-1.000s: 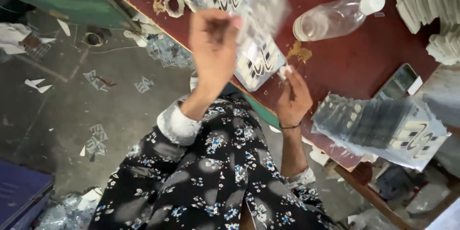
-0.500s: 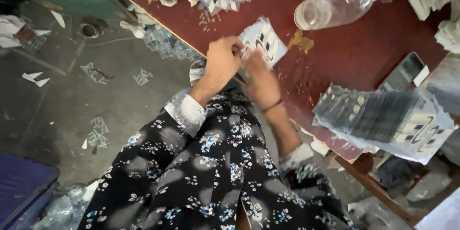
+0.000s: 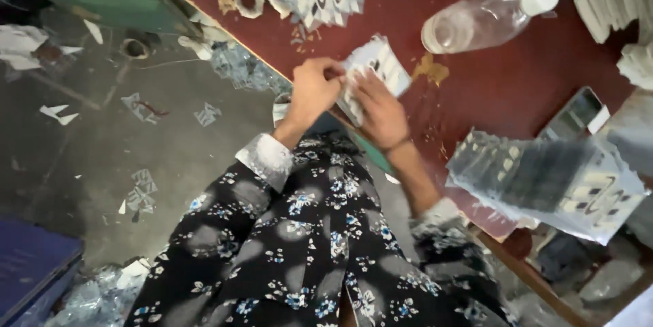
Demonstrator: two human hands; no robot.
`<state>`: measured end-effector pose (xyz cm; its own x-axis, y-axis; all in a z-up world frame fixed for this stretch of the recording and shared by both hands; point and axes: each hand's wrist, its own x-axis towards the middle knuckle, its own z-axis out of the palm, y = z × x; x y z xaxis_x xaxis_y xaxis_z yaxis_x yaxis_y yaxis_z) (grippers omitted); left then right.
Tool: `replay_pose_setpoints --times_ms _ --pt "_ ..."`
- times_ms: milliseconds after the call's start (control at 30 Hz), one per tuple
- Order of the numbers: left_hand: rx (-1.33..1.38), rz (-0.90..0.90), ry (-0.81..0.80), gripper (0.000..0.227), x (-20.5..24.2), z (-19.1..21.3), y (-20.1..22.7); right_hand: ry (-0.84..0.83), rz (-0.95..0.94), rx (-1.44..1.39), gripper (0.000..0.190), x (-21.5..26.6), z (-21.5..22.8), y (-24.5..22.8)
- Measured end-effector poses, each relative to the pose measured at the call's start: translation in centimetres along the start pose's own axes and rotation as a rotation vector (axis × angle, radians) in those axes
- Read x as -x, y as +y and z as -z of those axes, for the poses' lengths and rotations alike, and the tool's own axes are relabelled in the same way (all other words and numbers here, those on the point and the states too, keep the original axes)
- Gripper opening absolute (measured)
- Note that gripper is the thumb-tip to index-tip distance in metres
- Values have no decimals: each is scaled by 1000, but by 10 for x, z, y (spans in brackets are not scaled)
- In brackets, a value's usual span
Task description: The person cleans a stack of white stickers with a black design using a wet tissue. They repeatedly wipe the surface of the stickers, occasionally picking up a plastic bottle to apply more liquid to the tissue before continuing to clean the stack.
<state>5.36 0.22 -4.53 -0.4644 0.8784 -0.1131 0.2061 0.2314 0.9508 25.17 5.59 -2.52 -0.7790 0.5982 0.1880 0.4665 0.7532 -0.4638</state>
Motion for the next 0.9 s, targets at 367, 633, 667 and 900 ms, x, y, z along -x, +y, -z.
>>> replay_pose_setpoints --times_ms 367,633,667,900 --pt "15 -190 176 18 -64 55 33 470 -379 -64 37 27 64 -13" --pt "-284 -195 171 38 -9 46 8 541 -375 -205 23 25 50 -25" --pt "-271 -180 122 41 -6 42 5 536 -347 -141 24 24 49 -24" --pt "-217 104 -122 29 9 28 18 482 -328 -98 28 6 48 -37"
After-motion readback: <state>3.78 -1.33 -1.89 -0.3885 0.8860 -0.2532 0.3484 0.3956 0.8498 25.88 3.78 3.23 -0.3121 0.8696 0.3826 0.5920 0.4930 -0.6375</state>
